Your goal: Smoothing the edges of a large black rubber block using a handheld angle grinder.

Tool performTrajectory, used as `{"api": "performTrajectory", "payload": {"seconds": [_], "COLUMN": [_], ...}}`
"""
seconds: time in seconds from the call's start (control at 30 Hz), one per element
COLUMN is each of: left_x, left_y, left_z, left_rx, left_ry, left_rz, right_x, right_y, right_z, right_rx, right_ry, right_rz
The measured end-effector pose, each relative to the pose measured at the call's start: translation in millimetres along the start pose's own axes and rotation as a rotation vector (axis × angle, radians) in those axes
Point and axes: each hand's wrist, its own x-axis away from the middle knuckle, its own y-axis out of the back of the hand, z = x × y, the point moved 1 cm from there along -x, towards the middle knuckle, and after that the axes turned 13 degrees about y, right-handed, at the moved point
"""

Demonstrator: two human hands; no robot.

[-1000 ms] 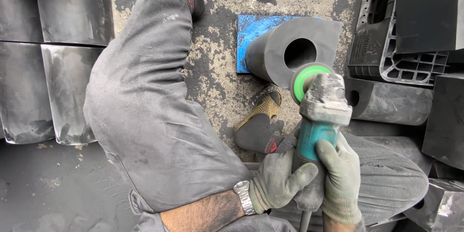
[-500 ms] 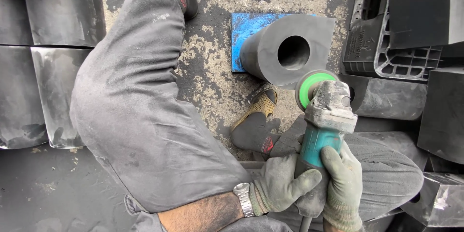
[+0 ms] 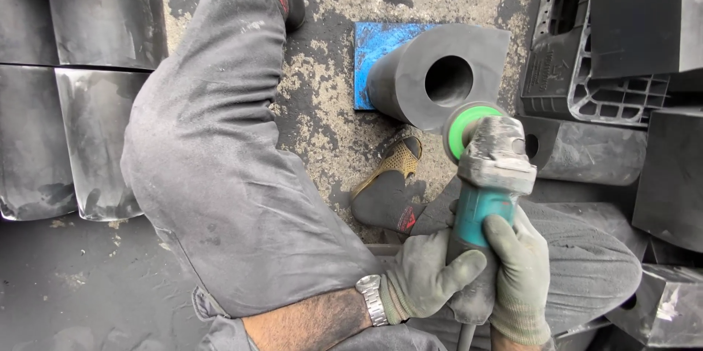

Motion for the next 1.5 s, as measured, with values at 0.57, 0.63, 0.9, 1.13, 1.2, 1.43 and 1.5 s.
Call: {"api": "performTrajectory", "payload": {"seconds": [0.57,0.63,0.9,1.13,1.2,1.43,1.5], "left_x": [1.1,-0.4,-15.9,3.9,4.4,-17.3,-23.1], "left_y": [2.2,8.3,33.2,3.0,5.9,39.1,48.1], "left_z": [2.5,-1.2,-13.9,14.0,8.3,-10.0,-20.6], "left_rx": [-0.04,-0.029,0.051,-0.069,-0.116,-0.015,0.031], "left_ry": [0.07,0.054,0.029,0.074,0.04,0.02,0.058], "left_rz": [0.025,0.026,-0.142,0.043,0.028,-0.106,-0.176], "right_x": [-0.1,-6.9,-30.3,8.8,8.0,-35.1,-44.7], "right_y": [-2.2,-12.5,-41.1,-5.5,-4.0,-55.1,-66.8], "right_z": [-3.6,0.2,8.4,-6.3,-10.7,13.9,19.8], "right_rx": [0.031,0.021,0.149,0.006,-0.063,0.059,0.084], "right_ry": [-0.007,0.006,0.066,-0.03,-0.022,0.048,0.077], "right_rz": [-0.018,0.019,0.129,-0.057,-0.052,0.198,0.21]}}
